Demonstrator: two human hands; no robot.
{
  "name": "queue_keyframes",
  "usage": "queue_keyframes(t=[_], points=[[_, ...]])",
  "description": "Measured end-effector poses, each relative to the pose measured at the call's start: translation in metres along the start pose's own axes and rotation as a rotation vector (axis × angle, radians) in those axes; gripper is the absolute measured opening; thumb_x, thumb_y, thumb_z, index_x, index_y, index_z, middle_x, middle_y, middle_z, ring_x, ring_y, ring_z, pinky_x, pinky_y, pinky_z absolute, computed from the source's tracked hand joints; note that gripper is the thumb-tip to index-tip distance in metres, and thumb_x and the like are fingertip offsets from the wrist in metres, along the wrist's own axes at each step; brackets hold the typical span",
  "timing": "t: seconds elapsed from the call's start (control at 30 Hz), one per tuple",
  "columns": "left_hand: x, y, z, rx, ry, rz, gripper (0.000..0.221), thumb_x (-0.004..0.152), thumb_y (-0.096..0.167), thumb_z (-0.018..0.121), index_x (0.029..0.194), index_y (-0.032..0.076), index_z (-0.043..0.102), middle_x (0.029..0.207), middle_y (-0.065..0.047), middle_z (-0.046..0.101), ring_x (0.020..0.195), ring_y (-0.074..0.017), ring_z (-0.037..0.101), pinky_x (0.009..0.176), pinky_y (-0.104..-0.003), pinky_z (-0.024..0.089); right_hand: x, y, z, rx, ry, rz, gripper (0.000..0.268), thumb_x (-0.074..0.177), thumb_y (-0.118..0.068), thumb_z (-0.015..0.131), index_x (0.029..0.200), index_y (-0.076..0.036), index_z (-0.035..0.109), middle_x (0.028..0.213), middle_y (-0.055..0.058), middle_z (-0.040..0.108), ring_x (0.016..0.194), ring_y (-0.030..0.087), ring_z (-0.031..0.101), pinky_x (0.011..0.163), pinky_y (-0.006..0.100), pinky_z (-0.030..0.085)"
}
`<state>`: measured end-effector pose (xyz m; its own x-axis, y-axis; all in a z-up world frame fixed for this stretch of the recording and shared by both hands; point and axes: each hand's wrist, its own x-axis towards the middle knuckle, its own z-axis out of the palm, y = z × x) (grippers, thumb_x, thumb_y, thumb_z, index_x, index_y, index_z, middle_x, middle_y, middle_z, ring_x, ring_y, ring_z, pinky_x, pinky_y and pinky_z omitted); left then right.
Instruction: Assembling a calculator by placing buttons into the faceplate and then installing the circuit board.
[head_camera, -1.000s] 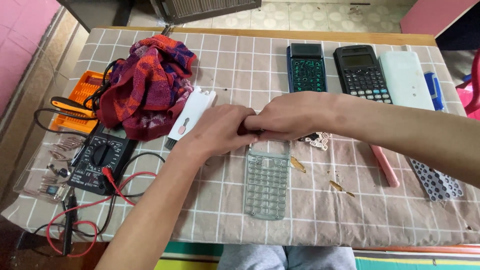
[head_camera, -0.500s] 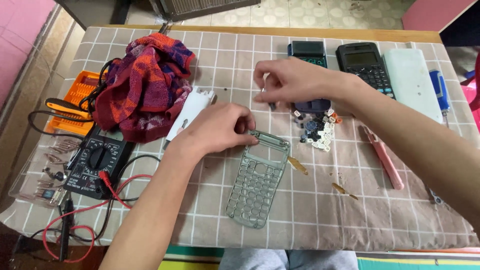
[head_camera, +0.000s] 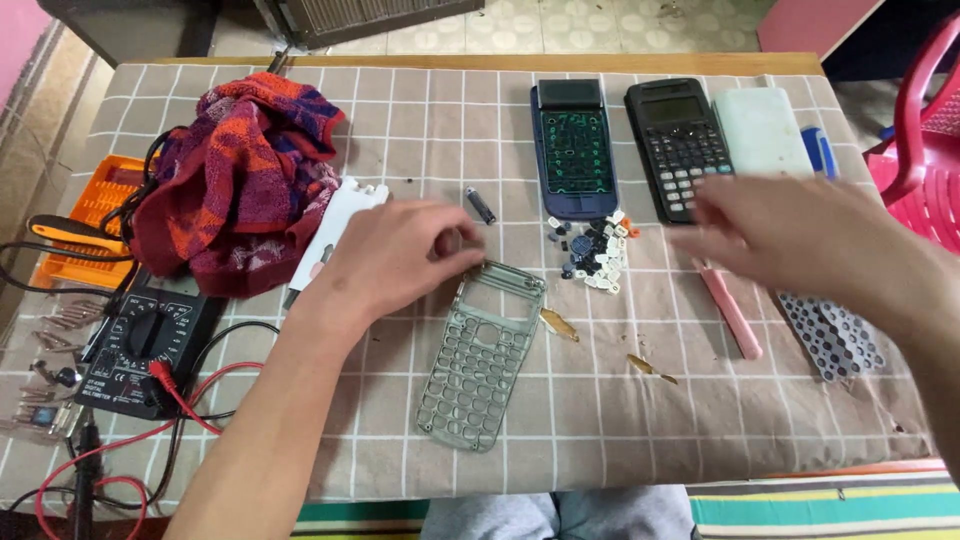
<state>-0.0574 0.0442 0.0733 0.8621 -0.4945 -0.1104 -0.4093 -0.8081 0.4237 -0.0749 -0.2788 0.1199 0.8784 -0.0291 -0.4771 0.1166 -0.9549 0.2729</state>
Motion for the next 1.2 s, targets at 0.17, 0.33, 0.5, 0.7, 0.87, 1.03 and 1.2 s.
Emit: queue_keyframes(t=[0.17,0.33,0.5,0.7,0.87,1.03,1.2], points=[[-0.012,0.009,-0.004,0.097,0.458,0.316,0.007,0.098,0.025,0.071,0.092,0.02,0.073,0.08,0.009,0.072,0.069,-0.0076,0.065,0.05,-0.026,0.045,-0.036,0.014,0.065,0.028,-0.184,0.169,0.038,0.098,-0.06,0.043,0.118,-0.029,0.05,0.11,-0.004,0.082,0.102,0.022,0.081,0.094,0.047,0.059],[-0.036,0.046,-0.009,0.461,0.792,0.641,0.014,0.104,0.016,0.076,0.09,0.019,0.077,0.077,0.002,0.074,0.067,-0.0093,0.069,0.051,-0.016,0.048,-0.048,0.027,0.086,0.194,-0.06,-0.006,0.011,0.102,-0.037,0.044,0.103,-0.026,0.045,0.088,-0.01,0.077,0.073,0.019,0.075,0.067,0.037,0.054],[-0.08,0.078,0.015,0.653,0.615,0.168,0.05,0.092,0.071,0.071,0.09,0.022,0.063,0.08,0.006,0.062,0.077,-0.0152,0.06,0.058,-0.03,0.05,-0.058,0.051,0.108,0.695,0.43,-0.432,0.024,0.093,-0.025,0.062,0.115,-0.025,0.073,0.065,-0.01,0.075,0.055,0.01,0.061,0.06,0.025,0.052],[-0.054,0.069,0.074,0.382,0.317,-0.234,0.102,0.068,0.092,0.073,0.129,0.011,0.056,0.109,-0.012,0.065,0.093,-0.032,0.064,0.062,-0.047,0.059,-0.028,0.031,0.145,1.94,0.013,-0.801,0.04,0.091,0.016,0.043,0.122,0.012,0.068,0.114,0.029,0.075,0.094,0.036,0.077,0.09,0.043,0.064],[-0.05,0.072,0.077,0.325,0.294,-0.25,0.094,0.076,0.072,0.078,0.143,0.013,0.046,0.12,-0.015,0.063,0.107,-0.037,0.061,0.079,-0.05,0.055,-0.027,-0.011,0.121,2.169,-0.052,-1.206,0.042,0.097,-0.004,0.066,0.135,0.008,0.052,0.107,0.015,0.068,0.09,0.022,0.07,0.081,0.029,0.061],[-0.061,0.06,0.069,0.189,0.204,-0.009,0.091,0.073,0.047,0.088,0.145,0.013,0.045,0.139,-0.019,0.057,0.127,-0.0394,0.052,0.106,-0.06,0.037,-0.023,-0.024,0.127,2.23,0.075,-0.765,0.032,0.118,-0.024,0.03,0.115,-0.003,0.053,0.068,0.015,0.065,0.058,0.021,0.062,0.053,0.027,0.053],[-0.068,0.048,0.044,0.004,-0.14,0.333,0.118,0.077,0.027,0.09,0.163,0.018,0.01,0.167,-0.016,0.016,0.152,-0.035,0.007,0.118,-0.056,0.001,-0.029,-0.029,0.117,1.844,0.327,-0.731,0.044,0.111,-0.033,0.048,0.103,0.005,0.07,0.06,0.006,0.055,0.053,0.011,0.045,0.049,0.022,0.039]])
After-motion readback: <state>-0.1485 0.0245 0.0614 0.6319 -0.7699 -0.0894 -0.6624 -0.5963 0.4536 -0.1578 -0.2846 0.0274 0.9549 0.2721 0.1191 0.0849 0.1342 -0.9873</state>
